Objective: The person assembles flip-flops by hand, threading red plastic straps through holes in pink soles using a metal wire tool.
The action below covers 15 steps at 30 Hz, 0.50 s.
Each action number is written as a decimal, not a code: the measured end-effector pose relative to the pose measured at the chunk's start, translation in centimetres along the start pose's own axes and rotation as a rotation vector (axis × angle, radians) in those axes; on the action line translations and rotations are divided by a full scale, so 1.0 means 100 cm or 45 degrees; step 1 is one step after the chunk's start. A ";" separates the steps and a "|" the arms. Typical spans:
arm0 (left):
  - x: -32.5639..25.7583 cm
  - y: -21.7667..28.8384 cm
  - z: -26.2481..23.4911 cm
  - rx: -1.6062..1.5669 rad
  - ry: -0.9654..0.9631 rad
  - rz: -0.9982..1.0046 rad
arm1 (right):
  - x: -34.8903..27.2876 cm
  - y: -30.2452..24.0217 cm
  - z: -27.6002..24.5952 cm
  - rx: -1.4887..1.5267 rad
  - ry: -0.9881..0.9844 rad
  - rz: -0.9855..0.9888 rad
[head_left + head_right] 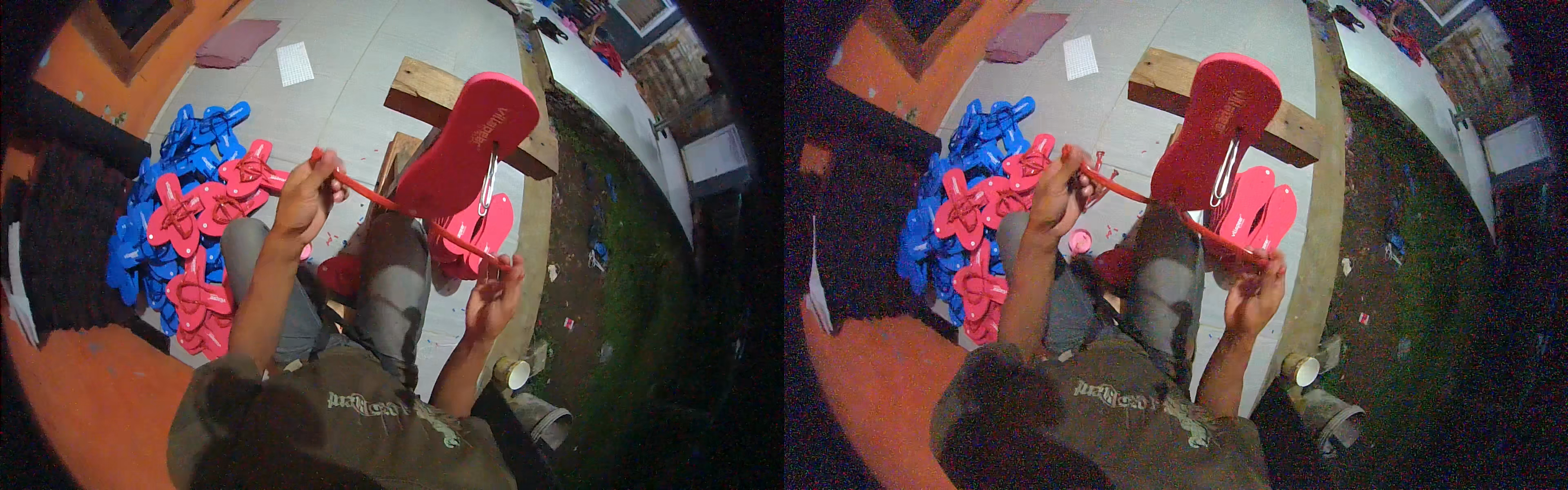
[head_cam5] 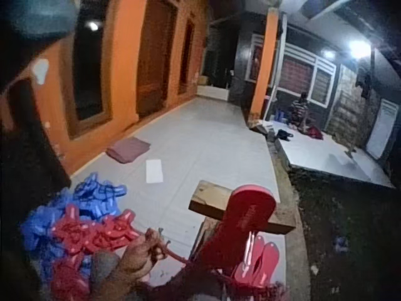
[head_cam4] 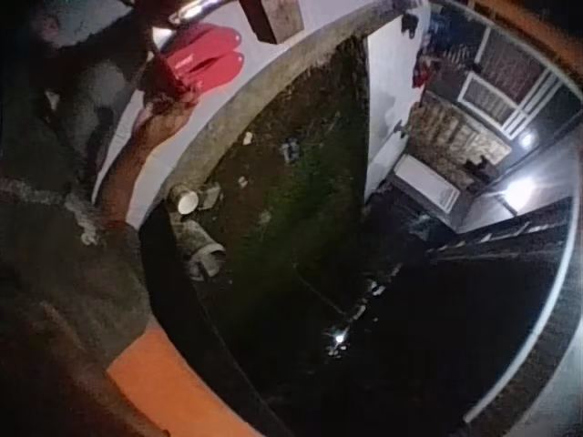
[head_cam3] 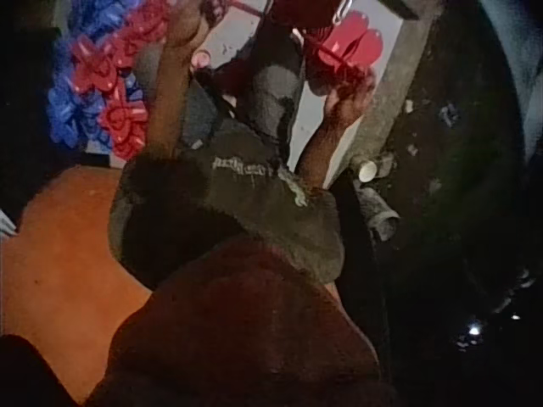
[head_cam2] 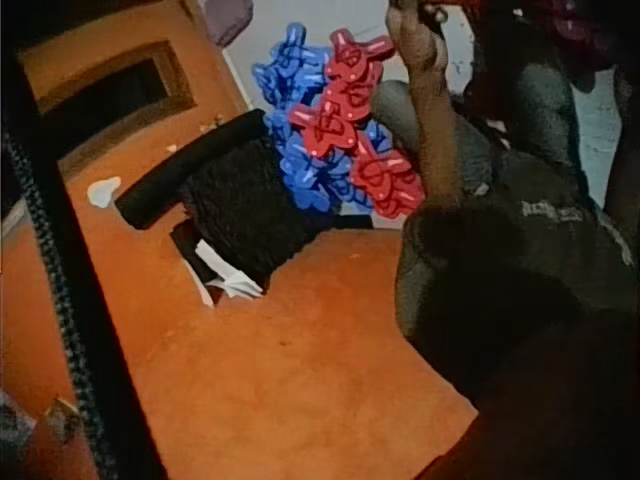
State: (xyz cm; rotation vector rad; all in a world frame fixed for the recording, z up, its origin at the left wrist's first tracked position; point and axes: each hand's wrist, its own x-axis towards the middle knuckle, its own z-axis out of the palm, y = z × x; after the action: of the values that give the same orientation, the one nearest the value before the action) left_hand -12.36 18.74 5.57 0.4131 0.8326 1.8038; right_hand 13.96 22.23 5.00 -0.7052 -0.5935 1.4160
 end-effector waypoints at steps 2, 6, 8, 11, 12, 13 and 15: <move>0.020 0.002 0.030 0.400 -0.074 0.354 | 0.024 -0.002 -0.031 0.213 -0.229 0.149; 0.037 -0.005 0.096 1.384 -0.080 1.076 | 0.040 0.007 0.006 -0.344 -0.302 -0.100; 0.044 -0.005 0.114 1.601 -0.138 1.485 | 0.034 -0.002 0.046 -0.820 -0.229 -0.154; 0.070 -0.009 0.130 1.349 -0.037 1.796 | 0.043 -0.004 0.073 -1.341 -0.543 -0.505; 0.063 -0.012 0.137 1.264 -0.021 1.445 | 0.057 -0.003 0.074 -1.428 -0.565 -0.581; 0.059 -0.012 0.147 1.221 -0.086 1.347 | 0.070 -0.001 0.072 -1.516 -0.588 -0.656; 0.055 0.000 0.148 1.186 -0.146 1.171 | 0.068 0.006 0.072 -1.132 -0.650 -0.369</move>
State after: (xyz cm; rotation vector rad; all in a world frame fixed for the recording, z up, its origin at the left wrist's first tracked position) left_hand -5.19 28.85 15.32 1.7004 1.5348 2.0341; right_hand 8.73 29.66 9.10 -0.8892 -1.7130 1.0145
